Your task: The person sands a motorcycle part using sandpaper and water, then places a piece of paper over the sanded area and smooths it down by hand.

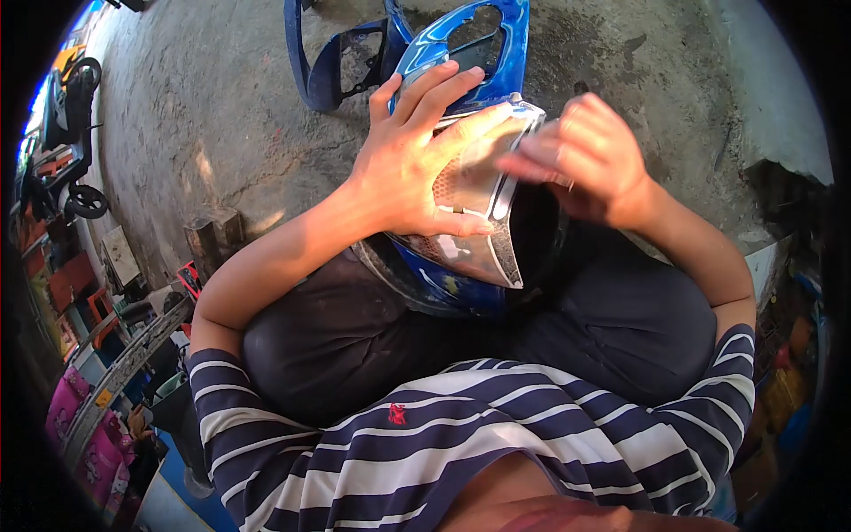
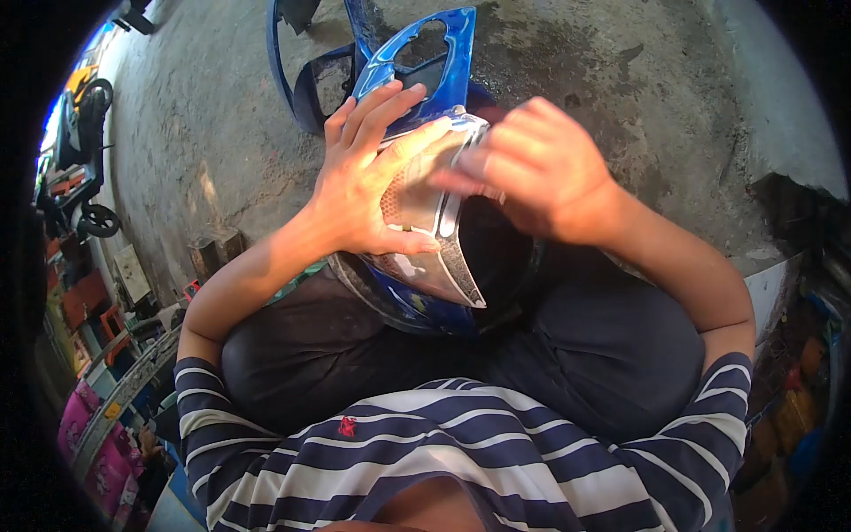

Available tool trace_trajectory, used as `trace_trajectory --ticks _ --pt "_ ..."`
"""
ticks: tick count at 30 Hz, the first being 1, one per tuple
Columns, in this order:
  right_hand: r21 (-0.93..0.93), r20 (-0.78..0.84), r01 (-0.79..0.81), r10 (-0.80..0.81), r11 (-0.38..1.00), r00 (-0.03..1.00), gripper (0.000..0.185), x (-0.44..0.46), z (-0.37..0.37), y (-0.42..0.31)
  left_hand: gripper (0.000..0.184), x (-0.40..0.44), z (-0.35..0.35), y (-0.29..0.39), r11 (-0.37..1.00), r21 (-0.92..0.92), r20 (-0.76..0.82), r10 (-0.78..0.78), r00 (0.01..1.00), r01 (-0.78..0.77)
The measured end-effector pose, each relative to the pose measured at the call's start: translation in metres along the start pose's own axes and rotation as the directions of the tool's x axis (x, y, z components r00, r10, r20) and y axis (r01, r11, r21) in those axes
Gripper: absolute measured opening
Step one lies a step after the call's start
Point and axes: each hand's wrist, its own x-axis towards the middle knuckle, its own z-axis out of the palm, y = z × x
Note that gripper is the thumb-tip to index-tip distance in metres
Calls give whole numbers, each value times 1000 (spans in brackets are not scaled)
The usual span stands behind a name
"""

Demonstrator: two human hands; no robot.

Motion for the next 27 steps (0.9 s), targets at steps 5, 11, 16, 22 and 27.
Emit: trace_trajectory --ticks 5,11,16,22,27 --pt "-40 17 25 -24 999 1000 38 3 -9 14 115 -2 2 0 1000 11 1 5 1000 -5" --pt "-19 -16 -13 13 1000 1000 33 -2 3 -2 114 0 1 0 1000 3 3 -1 1000 1" --pt "-93 -41 -8 4 996 999 31 2 -5 13 111 0 1 2 999 -37 -7 -24 1000 23" --pt "-77 1 -7 7 997 1000 33 5 -7 10 114 -1 3 0 1000 11 -6 15 1000 -14" --pt "38 18 8 -9 999 1000 34 -5 1 -2 111 0 1 0 1000 -21 -15 1 1000 -1"
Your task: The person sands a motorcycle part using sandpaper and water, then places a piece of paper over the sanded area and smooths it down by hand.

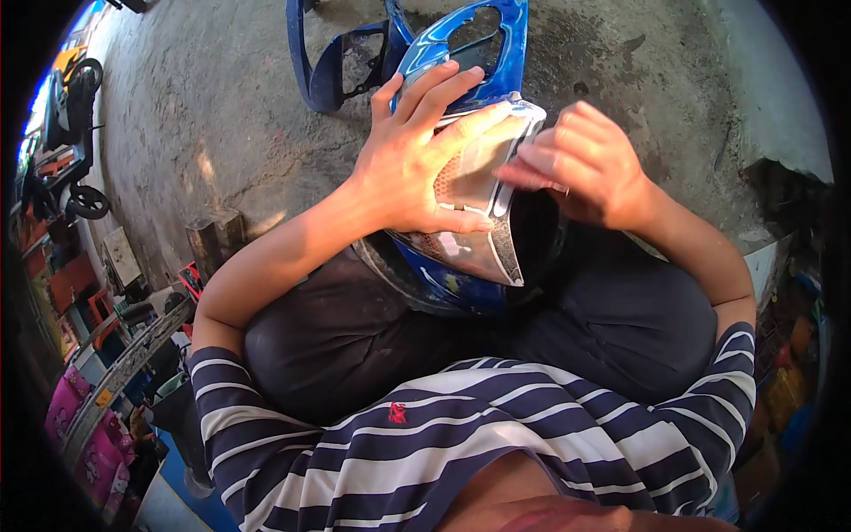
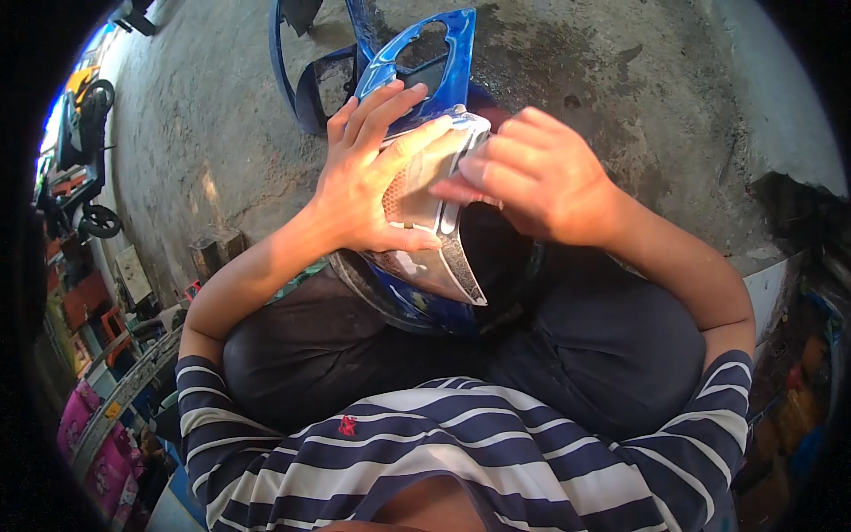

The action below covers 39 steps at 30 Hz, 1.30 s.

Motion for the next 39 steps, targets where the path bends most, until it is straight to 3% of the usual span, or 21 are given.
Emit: trace_trajectory --ticks 4,9,13,16,21,24,25,28,29,32,36,39 --pt "-79 -60 -64 59 995 996 34 3 -7 14 110 0 1 1 999 -31 -14 -15 1000 14" --pt "-28 5 40 -40 999 999 38 0 -2 0 109 0 1 0 1000 -23 2 -17 1000 17" --pt "-138 -72 -83 74 987 995 37 4 -10 15 110 -1 0 2 999 -40 4 -27 1000 28" --pt "-63 -3 -34 34 997 999 36 -4 -3 3 110 0 0 1 999 -37 3 -26 1000 26" --pt "-96 -69 -59 53 994 996 38 1 -9 17 110 -2 1 1 999 -38 -2 -25 1000 25" --pt "-75 3 -44 45 996 999 40 -7 -6 9 111 0 -1 1 1000 -19 7 -13 1000 13" --pt "-13 -45 0 -1 1000 999 40 -5 0 5 112 -1 -1 -1 1000 6 18 0 1000 0" --pt "-64 8 -48 48 997 999 40 -2 -8 12 113 -1 0 -1 1000 27 20 11 1000 -12" --pt "-87 -82 -45 38 995 996 38 -1 -7 19 113 -1 0 -1 1000 26 13 12 1000 -12" --pt "-131 -71 -50 41 990 997 35 -1 -6 12 109 -1 1 0 999 -32 -1 -16 1000 15" --pt "-136 -36 81 -87 987 996 33 2 0 2 110 -1 0 0 1000 -14 8 -12 1000 12" --pt "-139 -89 -20 7 990 996 30 9 -5 9 114 -3 2 -2 999 36 9 13 1000 -14"
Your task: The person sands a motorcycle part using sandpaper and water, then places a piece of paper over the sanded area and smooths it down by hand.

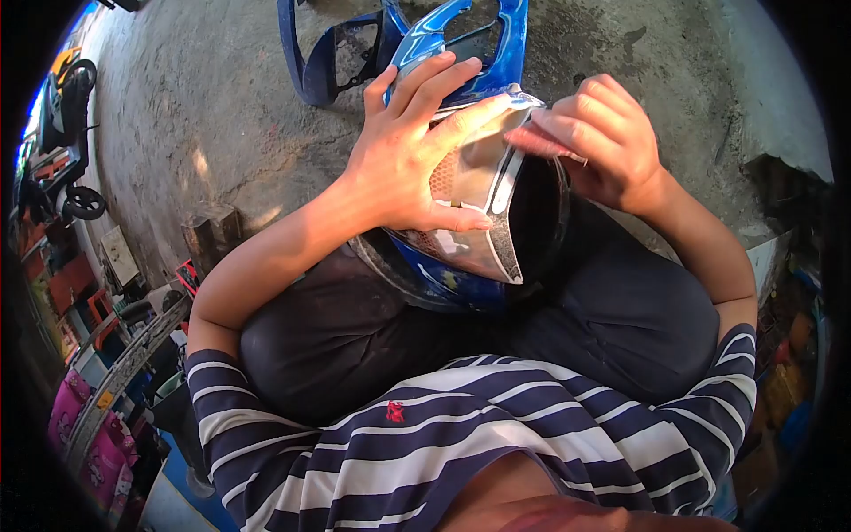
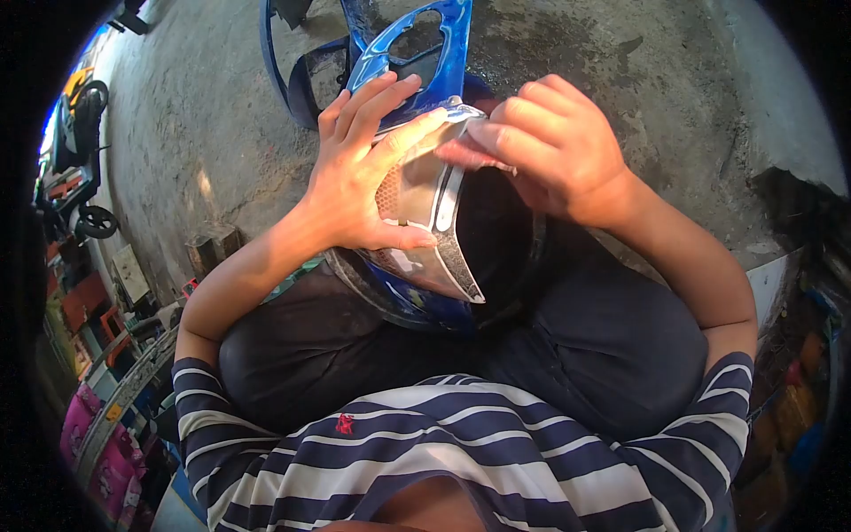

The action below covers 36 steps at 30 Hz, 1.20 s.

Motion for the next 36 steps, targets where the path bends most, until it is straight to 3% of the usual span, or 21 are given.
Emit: trace_trajectory --ticks 4,8,11,12,15,16,19,20,23,24,25,27,28,31,32,33,35,36 --pt "51 76 105 -109 993 991 31 -4 0 -13 115 2 -1 -1 1000 9 6 1 1000 -1" --pt "71 5 -125 125 990 992 34 -5 -4 3 116 2 -1 0 1000 -11 -9 4 1000 -4" --pt "177 151 -24 -3 984 989 35 -7 -3 -11 117 1 -2 -1 1000 11 18 4 1000 -5" --pt "238 207 -76 26 968 978 32 -8 -5 -15 116 2 -3 0 1000 11 25 -1 1000 1" --pt "389 114 -384 370 837 922 31 -3 0 -5 112 2 0 1 996 -79 -10 -34 999 33" --pt "571 186 -578 594 583 783 33 4 -7 -13 111 2 -2 1 996 -84 -13 -25 1000 23" --pt "593 280 -615 583 520 763 40 0 -6 -30 109 3 -1 1 997 -66 -2 -29 1000 29" --pt "507 353 -614 505 605 788 40 -1 -13 -30 110 3 -3 2 997 -62 11 -39 999 40" --pt "511 304 -646 584 567 753 33 4 -12 -19 115 2 -3 1 1000 -14 1 1 1000 -1" --pt "673 234 -620 679 404 696 27 0 -2 -16 115 2 -2 1 1000 -26 -6 9 1000 -9" --pt "655 231 -639 697 404 679 24 1 -2 -18 115 2 -2 0 1000 -21 -4 7 1000 -7" --pt "505 485 -804 667 315 566 22 4 -8 -31 115 2 -2 0 1000 -14 0 5 1000 -5" --pt "512 376 -693 593 508 712 23 0 -6 -35 115 2 -2 1 1000 -8 -2 2 1000 -2" --pt "554 277 -667 645 498 712 23 7 -8 -21 117 1 -1 0 1000 -4 1 -1 1000 1" --pt "658 235 -649 715 382 659 24 3 0 -14 117 1 -1 0 1000 -4 1 3 1000 -3" --pt "629 215 -653 712 423 668 24 0 1 -14 118 0 -1 0 1000 -2 0 8 1000 -8" --pt "480 407 -748 639 459 653 24 2 -10 -31 118 2 -2 2 999 -43 0 -20 1000 20" --pt "467 385 -730 629 500 676 25 1 -8 -39 119 3 -3 3 999 -36 1 -22 1000 22"
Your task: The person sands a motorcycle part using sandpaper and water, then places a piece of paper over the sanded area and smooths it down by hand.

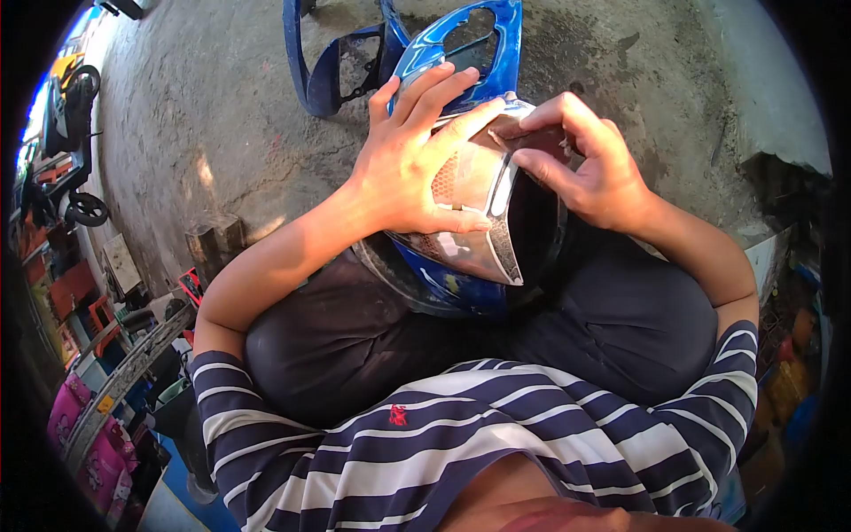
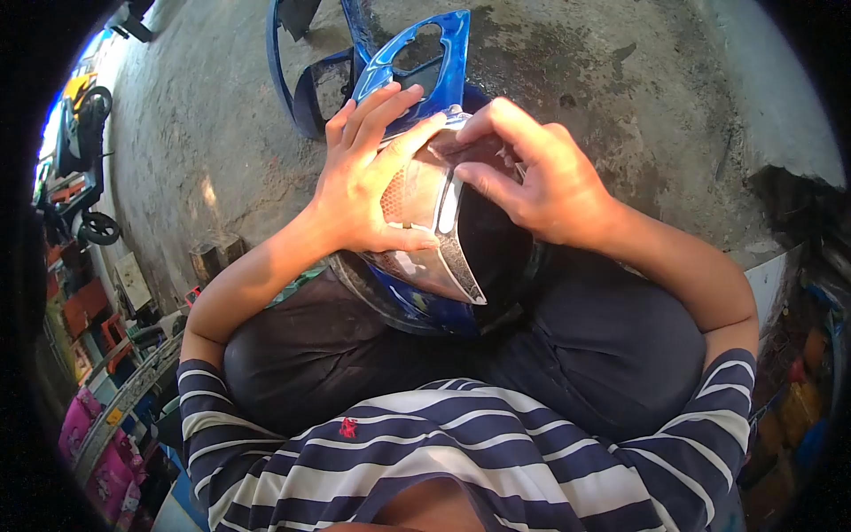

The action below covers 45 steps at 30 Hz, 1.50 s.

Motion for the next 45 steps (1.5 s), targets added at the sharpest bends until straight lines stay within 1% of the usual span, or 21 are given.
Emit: trace_trajectory --ticks 4,9,12,15,16,19,20,21,23,24,27,28,29,32,35,36,37,40,41,44,45 --pt "219 -198 124 -81 968 977 27 18 -3 24 121 -1 3 -1 1000 -23 -6 -7 1000 7" --pt "57 82 112 -117 992 990 27 1 0 3 123 1 1 0 1000 -6 8 -10 1000 10" --pt "227 -138 94 -64 969 988 25 16 -4 19 124 -2 3 -1 1000 -13 -1 -1 1000 1" --pt "-112 70 111 -104 987 992 27 0 -2 6 124 -2 2 -1 1000 -8 -10 0 1000 0" --pt "80 20 219 -221 973 975 28 -3 13 8 124 -1 3 0 1000 -7 -6 0 1000 0" --pt "-117 7 63 -62 991 998 29 9 -10 6 125 -1 3 0 1000 -10 -12 -1 1000 1" --pt "178 -132 75 -51 981 990 29 16 -6 21 125 -2 3 -1 1000 -16 -18 6 1000 -7" --pt "144 -166 97 -73 985 983 27 15 -4 21 124 -3 2 0 1000 3 -9 6 1000 -6" --pt "-74 83 100 -94 992 992 25 -2 2 4 123 -1 0 1 999 44 7 18 1000 -18" --pt "22 118 132 -134 991 984 23 -9 14 4 123 0 0 1 999 48 7 19 1000 -19" --pt "-134 5 139 -140 981 990 24 6 -1 -1 123 -2 0 -1 999 48 10 21 1000 -22" --pt "65 -81 8 -3 998 997 24 12 -3 8 123 -2 0 -1 999 42 5 21 1000 -21" --pt "76 -159 93 -80 993 984 24 15 1 16 123 -2 0 -1 999 36 -3 22 1000 -22" --pt "-15 44 133 -132 991 990 25 -11 21 7 125 -2 0 -1 999 44 -13 21 1000 -20" --pt "-92 1 112 -113 989 994 26 1 8 4 125 -4 2 -2 998 53 -6 25 1000 -24" --pt "37 -91 18 -14 999 996 27 7 4 10 124 -4 2 -1 998 49 -10 25 1000 -24" --pt "167 -222 133 -95 977 970 26 16 10 15 124 -4 1 -1 999 46 -19 25 1000 -24" --pt "-174 72 72 -61 982 996 25 -8 13 -1 123 -4 1 -2 998 50 -13 26 1000 -25" --pt "42 12 144 -145 989 989 26 -10 31 9 124 -5 0 -2 998 50 -6 29 1000 -28" --pt "-134 -46 155 -163 979 986 26 4 10 4 123 -5 1 -2 998 60 -19 24 1000 -23" --pt "148 -83 -87 100 985 992 27 9 7 11 123 -6 2 -2 998 52 -22 29 999 -28"
